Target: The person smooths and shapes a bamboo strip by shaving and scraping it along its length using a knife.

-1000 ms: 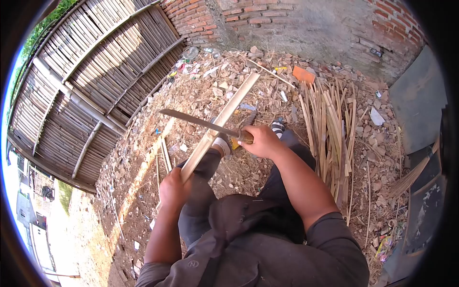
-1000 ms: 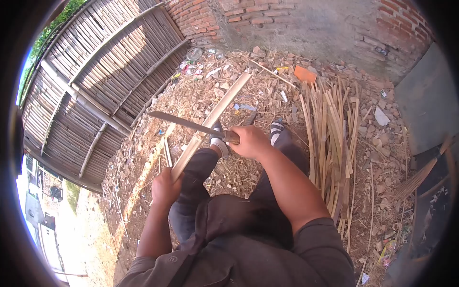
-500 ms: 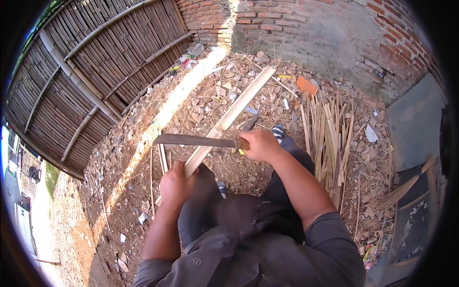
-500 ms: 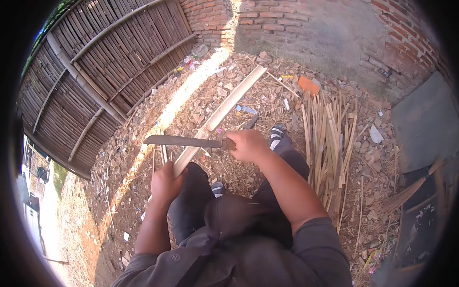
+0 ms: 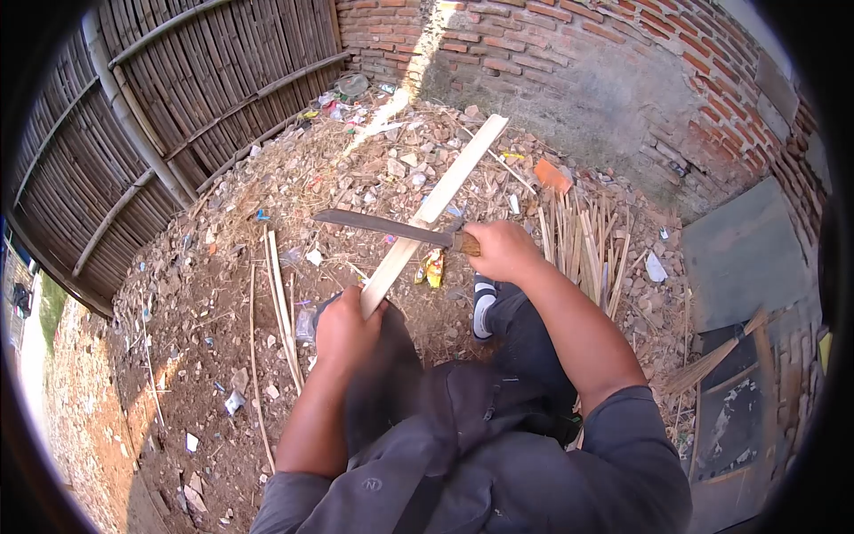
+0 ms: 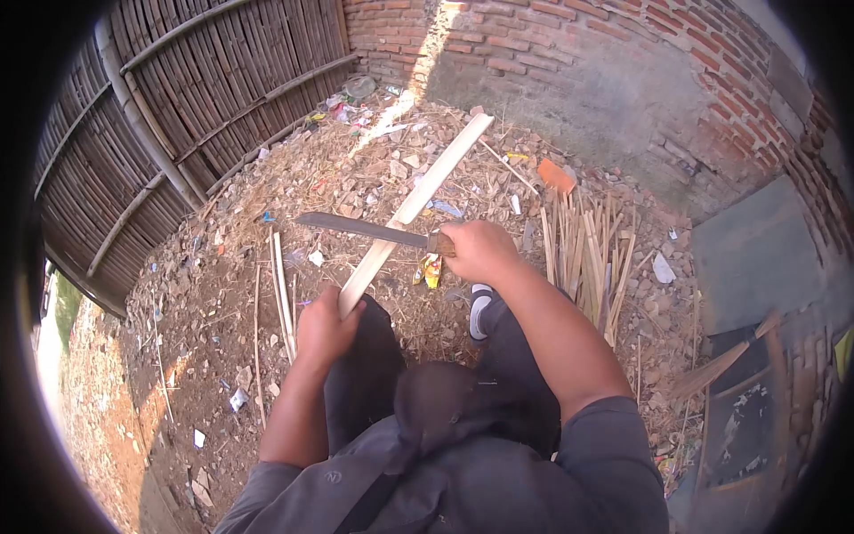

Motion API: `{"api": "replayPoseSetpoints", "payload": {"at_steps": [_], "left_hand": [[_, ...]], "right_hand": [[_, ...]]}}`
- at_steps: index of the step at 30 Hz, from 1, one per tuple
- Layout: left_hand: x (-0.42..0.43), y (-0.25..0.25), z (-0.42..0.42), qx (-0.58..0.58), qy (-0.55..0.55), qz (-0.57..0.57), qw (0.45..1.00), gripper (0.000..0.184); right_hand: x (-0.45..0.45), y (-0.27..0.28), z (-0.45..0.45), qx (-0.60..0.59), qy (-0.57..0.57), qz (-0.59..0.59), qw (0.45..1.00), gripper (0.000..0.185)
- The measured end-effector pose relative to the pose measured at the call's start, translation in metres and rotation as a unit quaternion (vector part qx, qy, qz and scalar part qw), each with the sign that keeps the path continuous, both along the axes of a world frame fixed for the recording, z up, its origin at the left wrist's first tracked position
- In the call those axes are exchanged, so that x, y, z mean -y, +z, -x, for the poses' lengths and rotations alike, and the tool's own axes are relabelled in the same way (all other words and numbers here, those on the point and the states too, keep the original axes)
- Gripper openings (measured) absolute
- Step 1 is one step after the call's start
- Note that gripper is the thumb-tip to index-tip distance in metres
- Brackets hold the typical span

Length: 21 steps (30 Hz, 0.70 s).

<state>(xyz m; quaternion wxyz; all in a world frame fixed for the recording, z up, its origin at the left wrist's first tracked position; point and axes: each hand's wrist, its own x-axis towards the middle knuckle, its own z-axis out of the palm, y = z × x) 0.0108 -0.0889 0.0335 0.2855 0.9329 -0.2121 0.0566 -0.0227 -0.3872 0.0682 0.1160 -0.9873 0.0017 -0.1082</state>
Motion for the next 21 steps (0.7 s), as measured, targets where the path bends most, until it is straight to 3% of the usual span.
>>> {"api": "replayPoseSetpoints", "payload": {"at_steps": [6, 9, 12, 17, 21], "left_hand": [[-0.006, 0.0, -0.01, -0.022, 0.011, -0.025, 0.999, 0.04], [-0.012, -0.008, -0.009, -0.05, 0.028, -0.054, 0.997, 0.042], [-0.01, -0.006, -0.011, -0.056, 0.045, -0.06, 0.996, 0.043], [-0.016, -0.006, -0.004, -0.094, 0.073, -0.101, 0.988, 0.043], [-0.015, -0.002, 0.003, -0.104, 0.082, -0.124, 0.983, 0.046]], "right_hand": [[-0.011, -0.009, -0.02, -0.006, 0.072, 0.042, 0.997, 0.029], [0.01, -0.033, -0.04, 0.017, 0.076, -0.071, 0.994, 0.028], [0.003, -0.044, -0.046, 0.004, 0.07, -0.033, 0.997, 0.03], [0.009, -0.054, -0.058, 0.021, 0.154, 0.02, 0.988, 0.031], [0.023, -0.058, -0.066, -0.011, 0.206, -0.072, 0.976, 0.028]]}}
